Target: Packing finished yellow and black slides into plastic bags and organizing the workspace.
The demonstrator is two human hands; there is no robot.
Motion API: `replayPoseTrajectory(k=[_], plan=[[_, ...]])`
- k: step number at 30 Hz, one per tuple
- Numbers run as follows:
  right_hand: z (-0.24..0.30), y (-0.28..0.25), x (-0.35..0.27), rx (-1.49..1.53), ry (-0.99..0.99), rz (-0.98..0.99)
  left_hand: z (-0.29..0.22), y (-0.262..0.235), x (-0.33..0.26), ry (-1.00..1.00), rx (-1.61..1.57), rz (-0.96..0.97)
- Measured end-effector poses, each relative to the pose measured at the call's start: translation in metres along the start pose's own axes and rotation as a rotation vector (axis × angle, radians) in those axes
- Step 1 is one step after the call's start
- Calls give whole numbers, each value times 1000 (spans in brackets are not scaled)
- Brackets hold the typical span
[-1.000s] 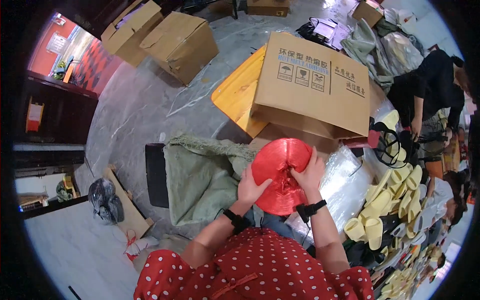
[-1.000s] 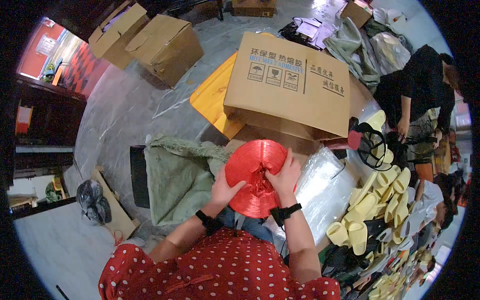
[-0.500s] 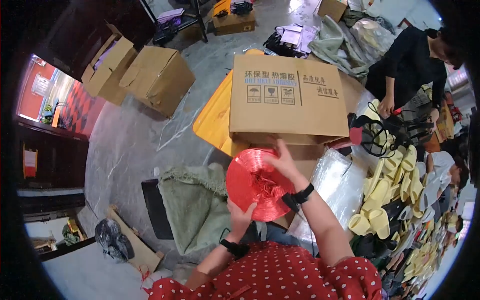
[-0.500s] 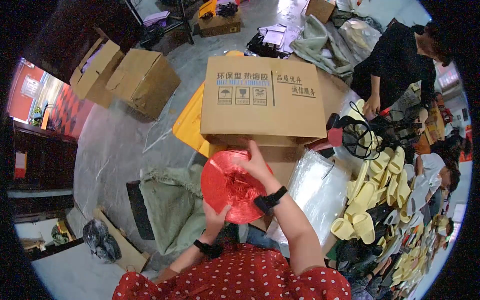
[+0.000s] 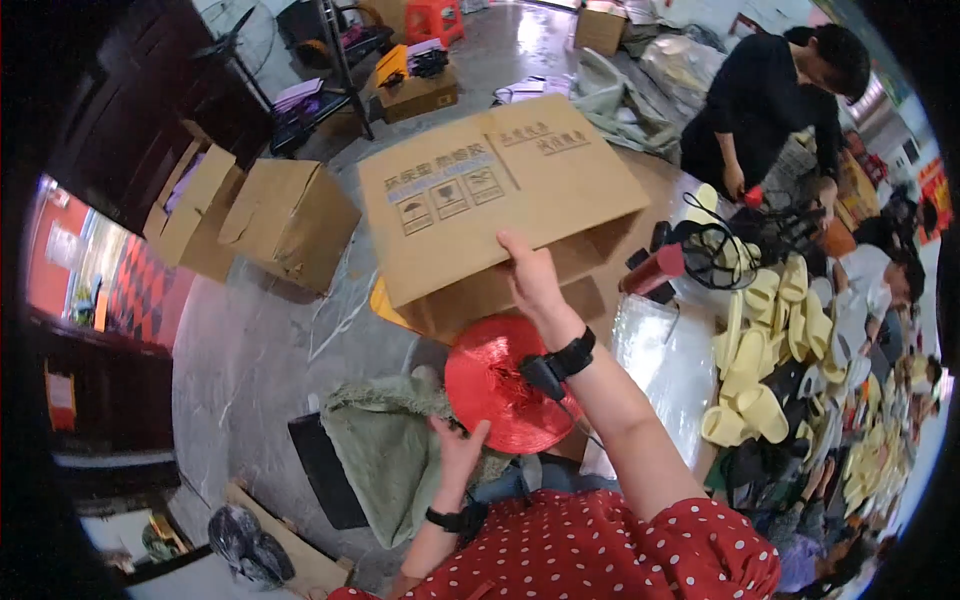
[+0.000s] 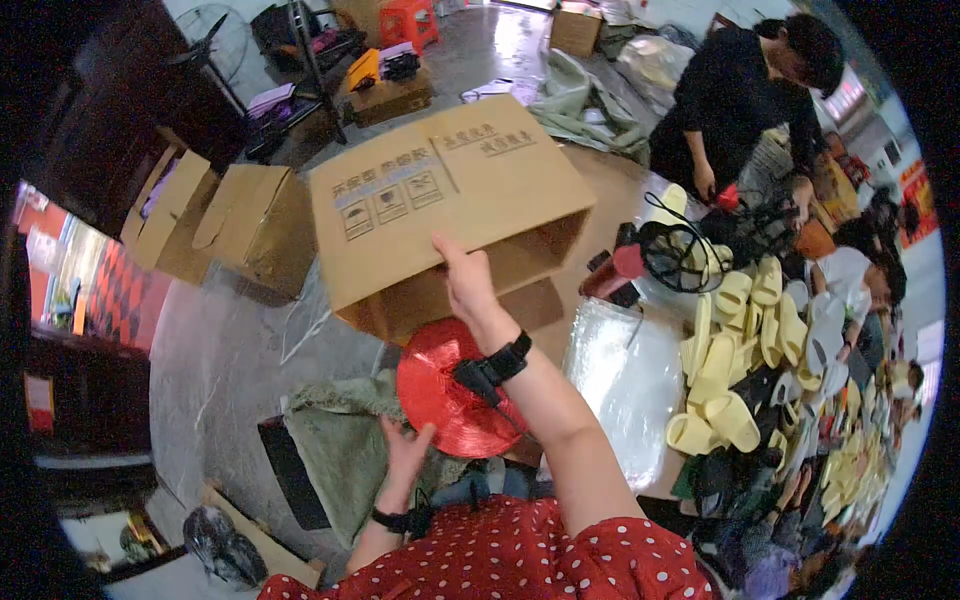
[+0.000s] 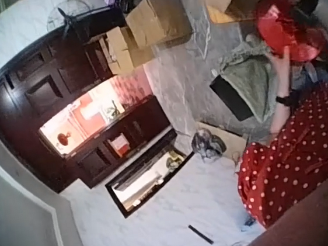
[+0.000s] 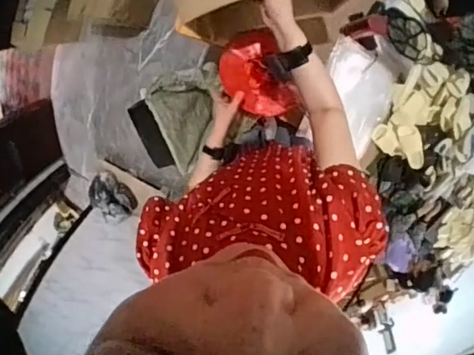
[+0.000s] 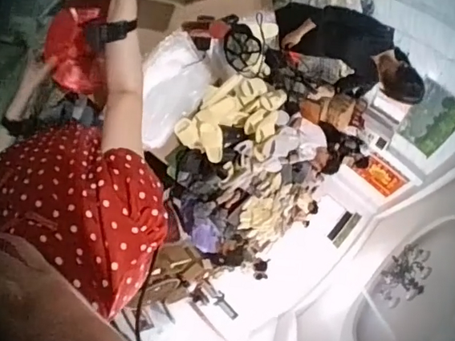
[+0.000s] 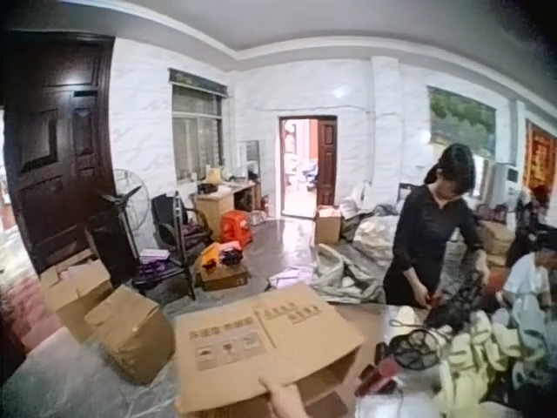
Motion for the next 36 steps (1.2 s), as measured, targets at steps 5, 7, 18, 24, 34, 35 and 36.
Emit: replayPoseTrajectory(k=[5, 7, 18, 24, 34, 35, 36], plan=[[23, 51, -76, -408, -210, 170, -169, -17, 27, 485, 321, -180], [24, 73, -108, -446, -265, 237, -196, -18, 39, 535, 329, -249], [69, -51, -222, -860, -858, 479, -220, -69, 3, 340, 67, -407], [17, -426, -314, -1156, -252, -1143, -214, -115, -66, 353, 170, -528], [8, -531, -343, -1291, 364, -1229, -180, -122, -200, 241, 402, -706], [5, -523, -344, -1173, 331, -1160, -175, -101, -228, 227, 424, -724], [5, -516, -345, -1057, 299, -1089, -173, -103, -243, 211, 444, -744]])
Point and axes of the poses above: each hand's wrist, its own x-axis towards the middle knuckle, its own y-axis out of the palm, z = x × y, the point moved 2 cm from there along x, towards the middle knuckle, and after that the axes turned 9 degrees about y, right-handed, at the moved point
